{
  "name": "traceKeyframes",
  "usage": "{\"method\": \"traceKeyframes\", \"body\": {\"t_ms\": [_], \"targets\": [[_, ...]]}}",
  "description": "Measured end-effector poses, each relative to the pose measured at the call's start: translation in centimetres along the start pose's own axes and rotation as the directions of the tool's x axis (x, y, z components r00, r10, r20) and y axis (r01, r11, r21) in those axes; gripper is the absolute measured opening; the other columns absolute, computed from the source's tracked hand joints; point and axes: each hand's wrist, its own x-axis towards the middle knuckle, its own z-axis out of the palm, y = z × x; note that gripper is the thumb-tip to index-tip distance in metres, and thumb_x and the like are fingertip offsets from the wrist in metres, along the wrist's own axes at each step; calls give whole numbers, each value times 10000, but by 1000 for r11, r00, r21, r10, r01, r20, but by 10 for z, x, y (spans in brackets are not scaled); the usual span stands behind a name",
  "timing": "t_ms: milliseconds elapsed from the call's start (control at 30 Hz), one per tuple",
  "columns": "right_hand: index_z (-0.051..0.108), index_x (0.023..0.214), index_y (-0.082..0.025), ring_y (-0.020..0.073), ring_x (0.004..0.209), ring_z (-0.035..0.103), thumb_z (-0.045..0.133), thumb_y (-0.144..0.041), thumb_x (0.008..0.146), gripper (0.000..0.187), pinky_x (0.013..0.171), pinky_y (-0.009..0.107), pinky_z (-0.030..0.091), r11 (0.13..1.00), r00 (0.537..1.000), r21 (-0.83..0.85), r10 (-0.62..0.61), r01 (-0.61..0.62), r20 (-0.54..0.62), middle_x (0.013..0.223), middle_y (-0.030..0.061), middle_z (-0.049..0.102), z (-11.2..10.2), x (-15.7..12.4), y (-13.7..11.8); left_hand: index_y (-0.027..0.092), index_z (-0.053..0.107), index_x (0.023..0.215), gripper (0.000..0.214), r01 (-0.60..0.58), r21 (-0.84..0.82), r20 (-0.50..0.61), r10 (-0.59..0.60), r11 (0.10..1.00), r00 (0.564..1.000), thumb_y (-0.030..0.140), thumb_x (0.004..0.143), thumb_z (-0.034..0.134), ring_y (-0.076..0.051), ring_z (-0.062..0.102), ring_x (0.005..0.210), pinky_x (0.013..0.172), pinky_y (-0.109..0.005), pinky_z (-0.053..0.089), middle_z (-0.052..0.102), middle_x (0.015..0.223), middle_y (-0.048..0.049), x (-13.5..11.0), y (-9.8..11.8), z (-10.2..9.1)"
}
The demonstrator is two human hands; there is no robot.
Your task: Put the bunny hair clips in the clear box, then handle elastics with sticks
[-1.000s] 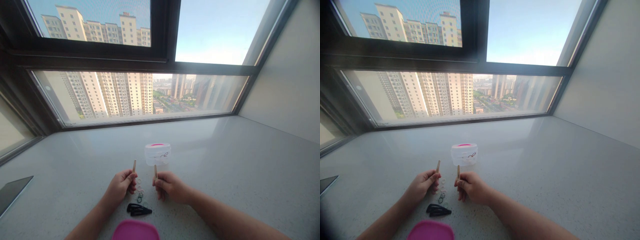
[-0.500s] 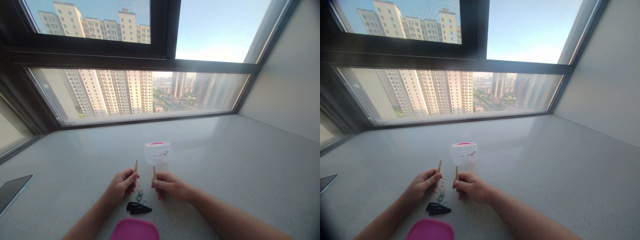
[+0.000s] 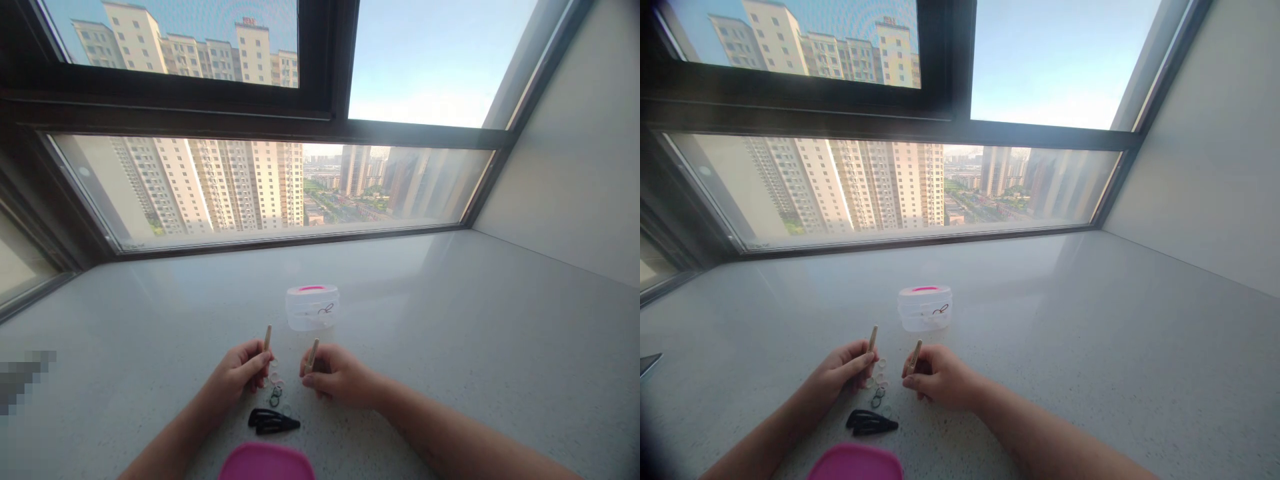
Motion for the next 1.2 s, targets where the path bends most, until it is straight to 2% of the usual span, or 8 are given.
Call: {"method": "traceKeyframes", "body": {"t_ms": [233, 400, 567, 667, 833, 1033, 1200], "targets": [[521, 789, -134, 47, 414, 348, 522, -403, 777, 269, 399, 164, 253, 1000, 1000, 7, -2, 2, 17, 488, -60, 423, -1, -2, -3, 139, 592, 797, 243, -13, -37, -4, 13, 999, 1000, 371, 725, 597, -102, 488, 478, 457, -201, 380, 570, 601, 10, 4, -6, -4], [578, 829, -104, 45, 421, 388, 503, -458, 778, 365, 407, 171, 259, 999, 1000, 49, 4, -5, 10, 540, -41, 435, 0, -3, -2, 143, 583, 829, 240, -33, -46, -12, 33, 998, 999, 365, 736, 588, -110, 520, 494, 470, -212, 408, 604, 621, -4, 5, -8, -5], [586, 752, -100, 48, 418, 391, 484, -467, 788, 382, 416, 175, 286, 1000, 1000, 25, -15, 15, 19, 523, -39, 432, -1, -2, -1, 155, 546, 815, 252, -39, -39, -19, 39, 998, 999, 389, 731, 587, -122, 543, 476, 459, -219, 416, 635, 596, -14, 5, -4, -3], [563, 672, -108, 46, 399, 355, 450, -472, 806, 404, 402, 173, 257, 1000, 999, 11, -26, 25, 22, 471, -49, 400, -2, -3, -1, 158, 540, 812, 240, -49, -24, -24, 49, 998, 999, 377, 728, 592, -120, 538, 480, 469, -221, 422, 631, 590, -6, 4, -3, -3], [524, 615, -125, 45, 372, 287, 460, -406, 805, 346, 377, 180, 185, 999, 1000, 28, -19, 19, 15, 408, -66, 341, -1, -5, -4, 153, 564, 822, 238, -45, 16, -48, 46, 999, 998, 329, 683, 643, -131, 549, 532, 504, -231, 435, 634, 639, -4, 5, -4, -6], [545, 616, -122, 49, 368, 297, 479, -237, 741, 182, 372, 186, 180, 996, 1000, 90, 11, -11, 0, 414, -63, 366, 0, -2, -4, 138, 583, 846, 252, -22, 29, -72, 24, 999, 997, 290, 663, 665, -130, 537, 541, 517, -232, 438, 622, 623, 2, 5, -4, -7], [576, 622, -110, 47, 389, 320, 473, -242, 743, 207, 394, 187, 196, 997, 1000, 79, 16, -16, 2, 436, -56, 386, 1, -3, -7, 156, 561, 809, 225, -22, -6, -20, 22, 1000, 1000, 322, 685, 650, -144, 564, 555, 528, -243, 448, 633, 622, -7, 5, -2, -4]]}}
